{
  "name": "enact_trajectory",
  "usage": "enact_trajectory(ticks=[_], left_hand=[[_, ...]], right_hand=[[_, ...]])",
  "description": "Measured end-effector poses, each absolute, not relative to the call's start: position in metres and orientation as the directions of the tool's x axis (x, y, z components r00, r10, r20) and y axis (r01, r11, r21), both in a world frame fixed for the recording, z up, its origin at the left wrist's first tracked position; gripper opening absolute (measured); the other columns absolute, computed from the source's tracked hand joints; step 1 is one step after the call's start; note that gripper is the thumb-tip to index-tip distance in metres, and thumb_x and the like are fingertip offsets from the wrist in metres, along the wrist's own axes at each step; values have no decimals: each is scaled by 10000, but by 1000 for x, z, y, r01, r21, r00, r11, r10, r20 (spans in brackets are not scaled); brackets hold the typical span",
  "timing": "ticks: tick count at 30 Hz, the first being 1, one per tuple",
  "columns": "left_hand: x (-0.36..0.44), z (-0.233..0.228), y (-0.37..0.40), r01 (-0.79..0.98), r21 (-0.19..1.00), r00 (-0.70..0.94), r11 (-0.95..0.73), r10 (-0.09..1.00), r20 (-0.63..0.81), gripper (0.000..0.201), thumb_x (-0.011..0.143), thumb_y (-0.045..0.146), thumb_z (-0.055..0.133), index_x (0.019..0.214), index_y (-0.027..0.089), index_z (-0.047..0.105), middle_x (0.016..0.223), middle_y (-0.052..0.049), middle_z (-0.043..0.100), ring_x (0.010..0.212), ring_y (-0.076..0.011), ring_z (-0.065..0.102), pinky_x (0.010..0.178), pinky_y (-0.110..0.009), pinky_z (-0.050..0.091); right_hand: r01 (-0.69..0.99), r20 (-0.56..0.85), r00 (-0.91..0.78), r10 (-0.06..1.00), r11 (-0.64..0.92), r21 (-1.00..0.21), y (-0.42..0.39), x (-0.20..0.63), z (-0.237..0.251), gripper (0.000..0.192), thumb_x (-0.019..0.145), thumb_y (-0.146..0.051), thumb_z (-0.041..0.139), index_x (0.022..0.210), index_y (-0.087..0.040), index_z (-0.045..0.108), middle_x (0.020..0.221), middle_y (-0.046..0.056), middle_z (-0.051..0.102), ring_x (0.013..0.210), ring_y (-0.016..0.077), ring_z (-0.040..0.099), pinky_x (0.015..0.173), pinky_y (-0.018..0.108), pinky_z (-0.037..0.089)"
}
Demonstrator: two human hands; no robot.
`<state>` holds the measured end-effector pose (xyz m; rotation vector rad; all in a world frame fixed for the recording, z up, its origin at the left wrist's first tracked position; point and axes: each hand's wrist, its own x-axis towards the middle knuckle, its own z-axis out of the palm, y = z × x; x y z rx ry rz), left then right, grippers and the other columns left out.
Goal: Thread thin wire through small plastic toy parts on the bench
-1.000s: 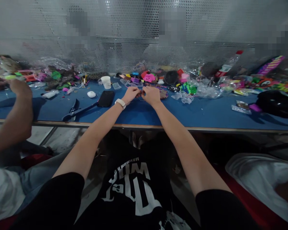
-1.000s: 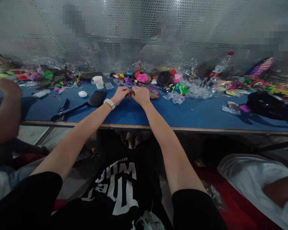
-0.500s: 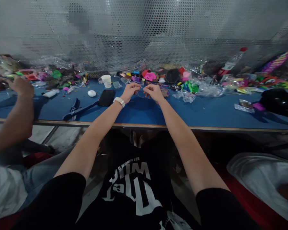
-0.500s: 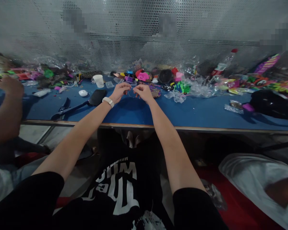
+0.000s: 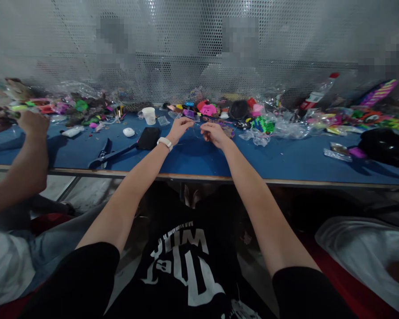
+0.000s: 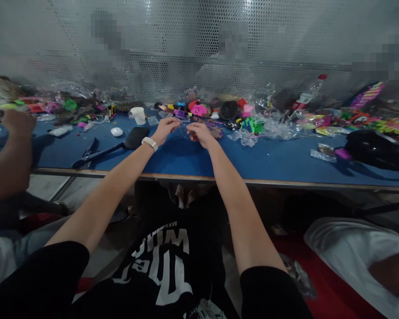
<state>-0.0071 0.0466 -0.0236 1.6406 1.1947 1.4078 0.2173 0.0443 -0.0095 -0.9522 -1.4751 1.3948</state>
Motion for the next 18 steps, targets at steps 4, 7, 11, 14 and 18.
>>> enact_trajectory(ticks=[4, 7, 11, 14, 18], left_hand=[[-3, -28, 47, 268, 882, 10, -386, 917, 398, 92, 990, 283, 851, 992, 195, 824, 959, -74, 788, 925, -212, 706, 887, -366, 616], [-1, -29, 45, 269, 886, 38, -378, 923, 383, 47, 1008, 223, 826, 972, 195, 815, 944, -73, 779, 903, -210, 713, 886, -376, 617], [0, -29, 42, 249, 905, 110, -345, 938, 328, 85, 1076, 229, 788, 1000, 191, 794, 923, -69, 787, 823, -194, 721, 842, -361, 608], [0, -30, 41, 319, 887, 105, -333, 943, 316, 151, 1171, 295, 687, 1128, 190, 787, 940, -84, 818, 794, -209, 732, 853, -385, 621], [-4, -32, 44, 594, 663, 139, -456, 869, 474, 121, 1145, 231, 691, 1192, 181, 791, 1120, -132, 855, 1025, -261, 788, 1052, -427, 624]], right_hand=[[-32, 87, -267, 960, 81, -996, 51, 218, -13, 380, 834, -403, 1025, 822, -231, 686, 714, -30, 727, 470, 82, 486, 423, 240, 325], [-21, 108, -217, 970, 106, -994, 57, 219, -17, 305, 846, -367, 988, 838, -225, 718, 733, -22, 733, 467, 86, 464, 425, 253, 296], [96, 207, -155, 966, 224, -970, 63, 223, -23, 204, 907, -368, 921, 895, -228, 773, 788, 11, 776, 483, 118, 469, 475, 294, 364], [301, 373, -224, 900, 428, -852, 63, 227, -26, 184, 935, -370, 875, 847, -232, 791, 785, 54, 796, 633, 206, 642, 667, 371, 562], [444, 452, -394, 800, 596, -669, 61, 230, -27, 165, 932, -381, 822, 871, -228, 834, 911, 102, 869, 840, 289, 761, 876, 446, 617]])
